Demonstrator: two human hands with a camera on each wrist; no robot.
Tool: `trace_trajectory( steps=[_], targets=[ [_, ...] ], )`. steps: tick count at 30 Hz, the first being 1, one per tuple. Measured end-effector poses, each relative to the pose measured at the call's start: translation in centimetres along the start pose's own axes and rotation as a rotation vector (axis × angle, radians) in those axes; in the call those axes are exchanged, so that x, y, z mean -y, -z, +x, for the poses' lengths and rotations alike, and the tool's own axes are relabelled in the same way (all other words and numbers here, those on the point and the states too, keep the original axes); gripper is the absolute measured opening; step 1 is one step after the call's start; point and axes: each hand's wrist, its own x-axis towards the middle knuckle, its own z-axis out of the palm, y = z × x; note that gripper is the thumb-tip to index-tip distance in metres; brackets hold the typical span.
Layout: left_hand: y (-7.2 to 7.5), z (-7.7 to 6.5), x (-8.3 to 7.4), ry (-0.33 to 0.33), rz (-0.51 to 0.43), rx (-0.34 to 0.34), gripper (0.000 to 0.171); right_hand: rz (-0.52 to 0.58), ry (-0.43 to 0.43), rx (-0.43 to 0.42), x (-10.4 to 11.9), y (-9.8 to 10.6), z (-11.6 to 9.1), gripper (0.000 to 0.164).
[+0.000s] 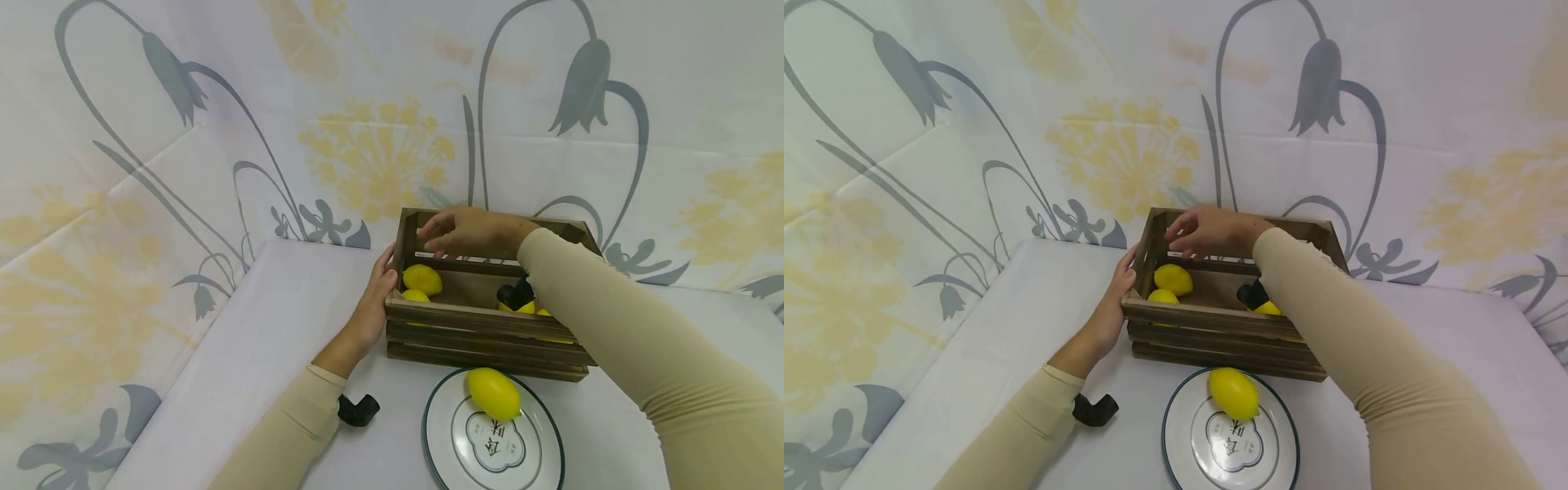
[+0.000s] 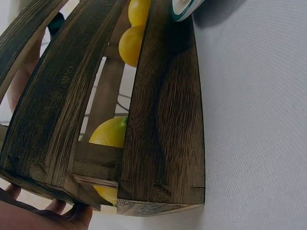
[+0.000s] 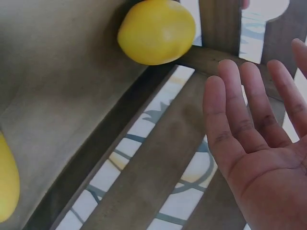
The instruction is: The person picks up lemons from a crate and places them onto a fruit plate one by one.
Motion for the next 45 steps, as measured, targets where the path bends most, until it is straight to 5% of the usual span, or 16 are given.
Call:
trace_trajectory(
  steps=[45],
  targets=[
    [0.2,-0.1,0.1,-0.013,0.006,0.017,0.059,-0.277,-0.078,0.198,-1.8,-1.3,3.7,0.05]
  ],
)
